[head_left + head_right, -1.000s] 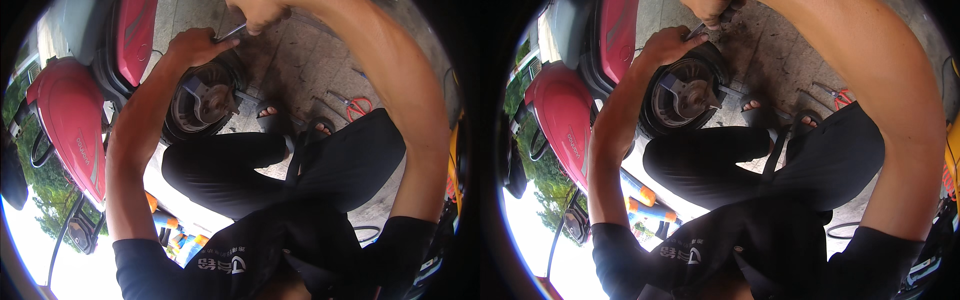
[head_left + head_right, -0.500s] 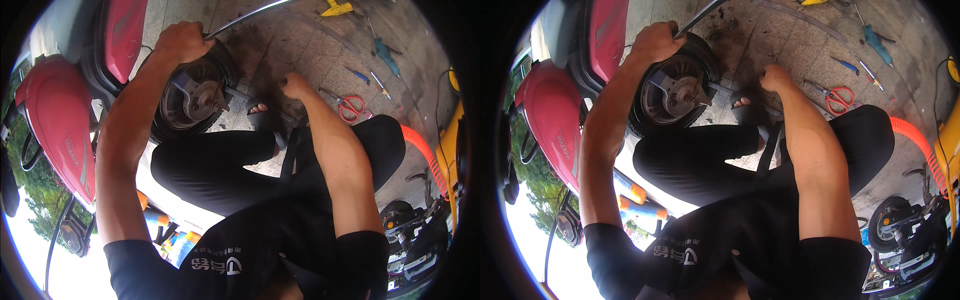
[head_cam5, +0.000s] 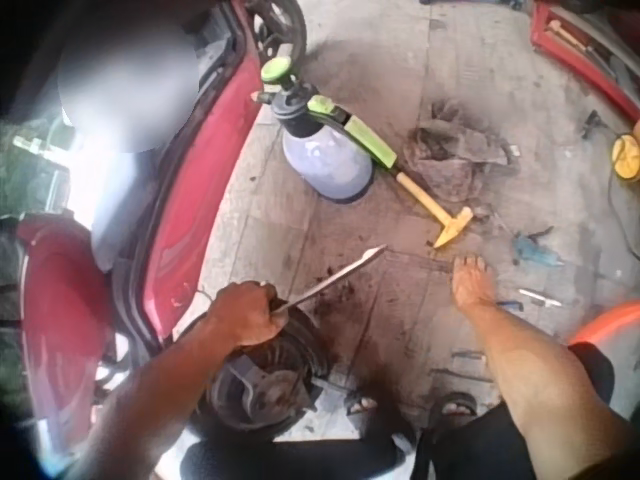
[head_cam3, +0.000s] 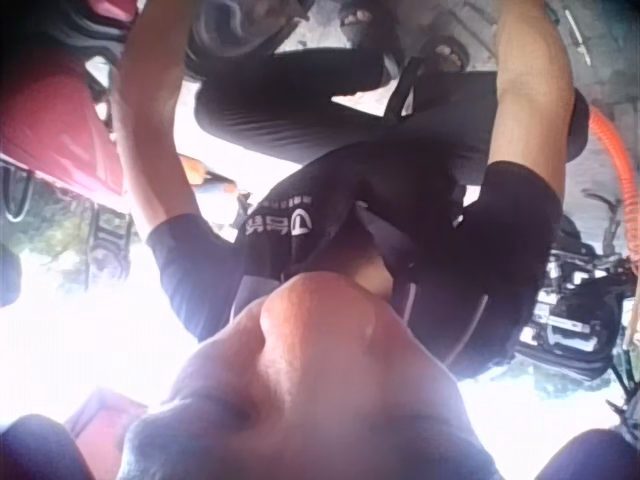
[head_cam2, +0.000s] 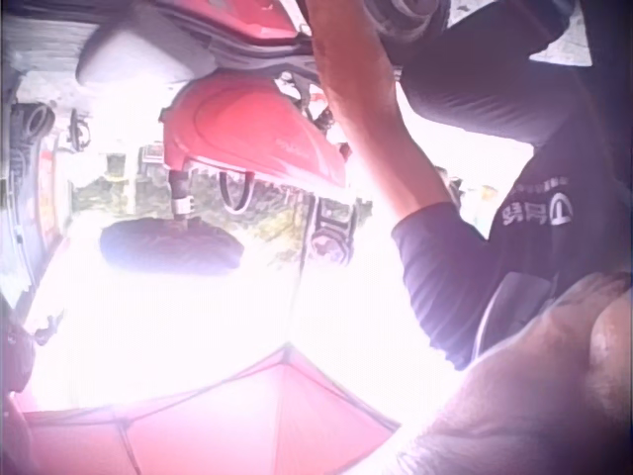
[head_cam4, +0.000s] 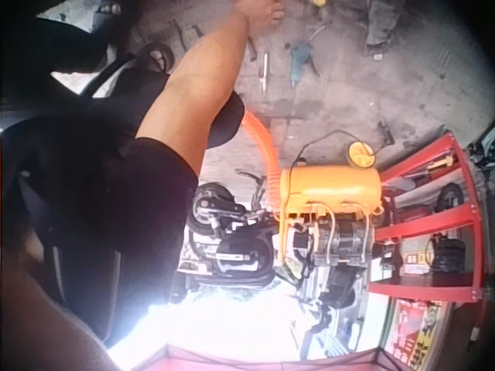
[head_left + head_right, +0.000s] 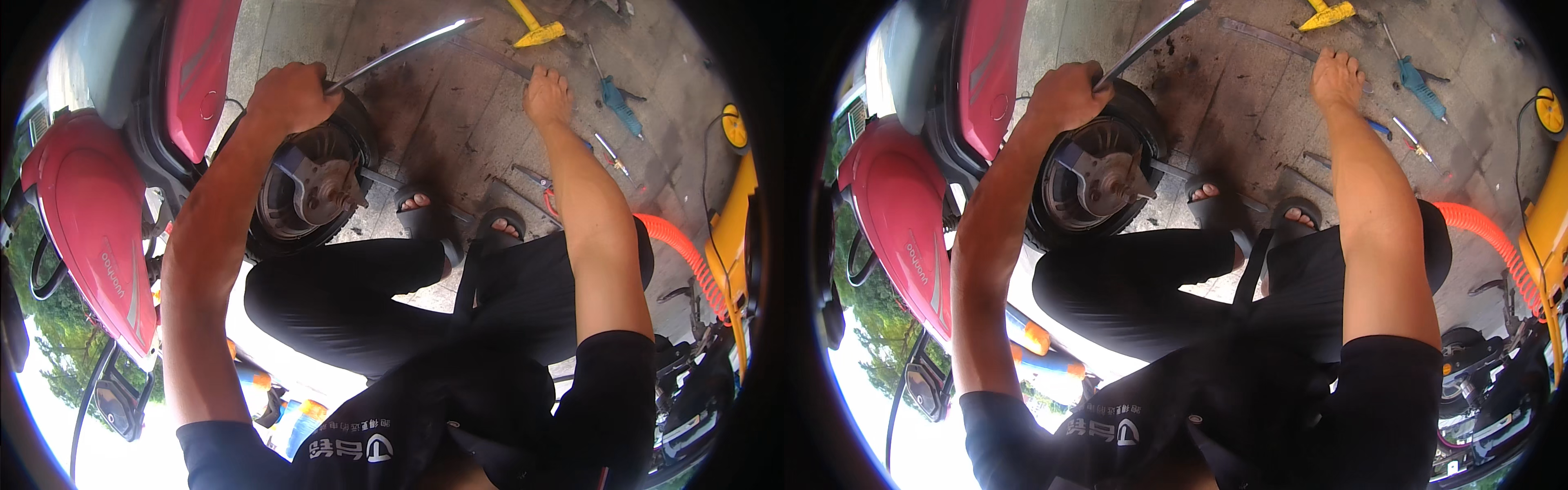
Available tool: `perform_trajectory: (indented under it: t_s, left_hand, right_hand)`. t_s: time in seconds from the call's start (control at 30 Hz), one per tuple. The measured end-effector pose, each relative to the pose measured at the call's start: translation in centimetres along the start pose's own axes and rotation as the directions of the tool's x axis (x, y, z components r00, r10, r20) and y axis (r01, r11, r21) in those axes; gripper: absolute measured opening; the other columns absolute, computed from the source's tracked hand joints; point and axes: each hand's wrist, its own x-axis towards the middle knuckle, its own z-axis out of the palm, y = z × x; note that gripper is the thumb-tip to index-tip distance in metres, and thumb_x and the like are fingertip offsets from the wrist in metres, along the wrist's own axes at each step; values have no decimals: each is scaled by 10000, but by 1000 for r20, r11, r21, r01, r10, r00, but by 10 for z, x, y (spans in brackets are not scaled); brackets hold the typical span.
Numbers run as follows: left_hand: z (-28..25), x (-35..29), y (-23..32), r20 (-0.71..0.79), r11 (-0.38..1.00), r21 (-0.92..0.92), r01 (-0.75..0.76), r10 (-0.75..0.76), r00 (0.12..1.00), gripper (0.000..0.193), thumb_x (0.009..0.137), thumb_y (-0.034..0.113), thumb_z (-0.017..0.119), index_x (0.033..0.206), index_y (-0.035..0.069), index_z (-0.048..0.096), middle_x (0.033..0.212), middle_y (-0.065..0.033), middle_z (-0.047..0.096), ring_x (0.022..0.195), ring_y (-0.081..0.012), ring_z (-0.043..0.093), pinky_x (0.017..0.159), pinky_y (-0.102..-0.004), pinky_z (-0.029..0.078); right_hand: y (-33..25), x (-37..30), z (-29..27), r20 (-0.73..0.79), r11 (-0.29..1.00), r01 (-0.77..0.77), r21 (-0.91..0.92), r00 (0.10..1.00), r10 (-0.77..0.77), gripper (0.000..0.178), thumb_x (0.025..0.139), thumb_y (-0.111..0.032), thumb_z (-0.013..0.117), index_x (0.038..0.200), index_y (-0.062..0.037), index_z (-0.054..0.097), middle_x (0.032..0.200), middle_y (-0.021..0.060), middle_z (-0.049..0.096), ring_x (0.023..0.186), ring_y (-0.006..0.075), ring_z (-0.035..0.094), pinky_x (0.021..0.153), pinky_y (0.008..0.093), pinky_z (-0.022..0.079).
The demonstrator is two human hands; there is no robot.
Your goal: The person uses a metal tire lever to pry the tire bead off the rim of a red motorcycle's rear wheel. They repeatedly insert the lever, rotate the wheel, and reposition the tool to loosen the tire around the rim.
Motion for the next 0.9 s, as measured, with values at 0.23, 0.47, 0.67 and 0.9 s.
perform_trajectory:
  t_s: [0.23,0.47,0.67,0.9]
  left_hand:
    - [-3,-3,4,-2,1000,7,-2,2,1000,462,883,465,626,1116,74,706,1110,-191,711,1064,-400,666,938,-486,531]
    - [-3,-3,4,7,999,-36,14,-14,1000,464,874,468,632,1109,75,709,1110,-190,711,1067,-404,665,938,-491,531]
    - [3,-4,1,-107,1000,-20,-4,2,994,381,867,445,630,1035,114,711,1002,-179,720,981,-406,672,867,-487,533]
    - [1,3,5,2,999,18,35,-35,999,500,865,485,631,1149,80,711,1162,-190,698,1114,-395,654,963,-483,529]
  right_hand:
    - [-3,-13,8,109,1000,-11,24,994,8,395,926,-144,599,1303,-46,532,1344,196,564,1277,359,522,1036,497,418]
    - [-85,-87,30,99,627,-214,750,972,213,371,909,-198,621,1179,32,512,1072,296,682,1029,447,667,914,480,520]
    - [-170,-181,68,529,-195,-510,838,846,62,259,993,-220,477,1102,-17,597,624,53,527,450,154,460,397,359,371]
    - [-196,-246,120,605,55,-602,796,789,-110,318,928,-240,436,1028,-27,649,846,229,659,819,378,649,746,447,503]
